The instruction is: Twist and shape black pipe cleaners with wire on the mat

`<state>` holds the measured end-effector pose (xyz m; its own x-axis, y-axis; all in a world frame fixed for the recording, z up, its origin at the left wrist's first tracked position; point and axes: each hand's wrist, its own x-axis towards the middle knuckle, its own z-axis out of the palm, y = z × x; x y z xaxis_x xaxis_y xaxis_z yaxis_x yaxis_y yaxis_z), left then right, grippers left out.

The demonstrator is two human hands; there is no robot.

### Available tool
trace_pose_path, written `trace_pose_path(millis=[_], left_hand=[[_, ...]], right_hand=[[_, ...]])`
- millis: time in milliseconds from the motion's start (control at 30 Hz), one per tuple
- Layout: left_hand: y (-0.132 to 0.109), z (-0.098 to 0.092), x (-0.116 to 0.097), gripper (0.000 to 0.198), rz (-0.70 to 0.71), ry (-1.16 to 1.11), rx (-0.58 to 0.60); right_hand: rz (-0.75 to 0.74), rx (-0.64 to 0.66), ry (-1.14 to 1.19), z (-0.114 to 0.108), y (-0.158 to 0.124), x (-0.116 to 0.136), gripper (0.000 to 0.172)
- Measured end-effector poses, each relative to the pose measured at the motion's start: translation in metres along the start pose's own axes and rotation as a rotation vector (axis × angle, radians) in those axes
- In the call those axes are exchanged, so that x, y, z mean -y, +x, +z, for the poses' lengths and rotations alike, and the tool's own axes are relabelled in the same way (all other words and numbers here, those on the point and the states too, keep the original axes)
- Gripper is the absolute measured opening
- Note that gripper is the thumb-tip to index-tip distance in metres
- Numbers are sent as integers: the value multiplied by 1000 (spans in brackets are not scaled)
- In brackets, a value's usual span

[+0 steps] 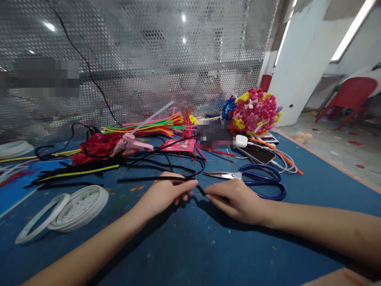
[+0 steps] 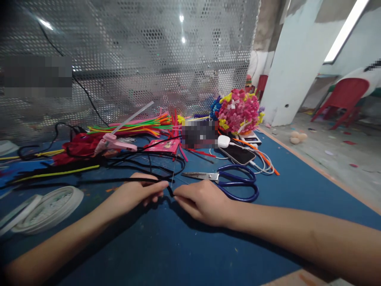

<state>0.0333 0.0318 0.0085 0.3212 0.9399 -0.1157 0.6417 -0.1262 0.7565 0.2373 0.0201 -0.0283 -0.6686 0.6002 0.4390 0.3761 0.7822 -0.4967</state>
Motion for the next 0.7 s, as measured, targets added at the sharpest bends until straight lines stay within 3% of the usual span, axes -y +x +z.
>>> trace_pose_path(millis=[33,100,233,300,367,433,533,600,700], left_hand=[[0,0,0,39,37,32,-36],[-2,1,2,32,210,173,-221],[-7,-1,13,11,838,664,-701],[-9,-1,19,14,1153,868,-757],[-10,3,20,11,1267,922,-649],[-9,10,17,1,1067,772,-445],[-6,20,10,15,563,265,-216],[-4,24,9,20,343,-105,-176],[-4,25,9,23,227,-428,-136]], right_hand=[[33,-23,33,-1,1,0,20],[119,-83,117,-3,4,-2,19],[338,-174,402,-4,10,-10,24],[439,-179,604,-4,13,-14,27],[505,-178,825,-2,15,-15,26],[547,-154,1056,-1,16,-14,24],[584,-56,1351,1,15,-8,19],[601,27,1472,2,14,-4,17],[615,164,1567,2,11,-1,18]])
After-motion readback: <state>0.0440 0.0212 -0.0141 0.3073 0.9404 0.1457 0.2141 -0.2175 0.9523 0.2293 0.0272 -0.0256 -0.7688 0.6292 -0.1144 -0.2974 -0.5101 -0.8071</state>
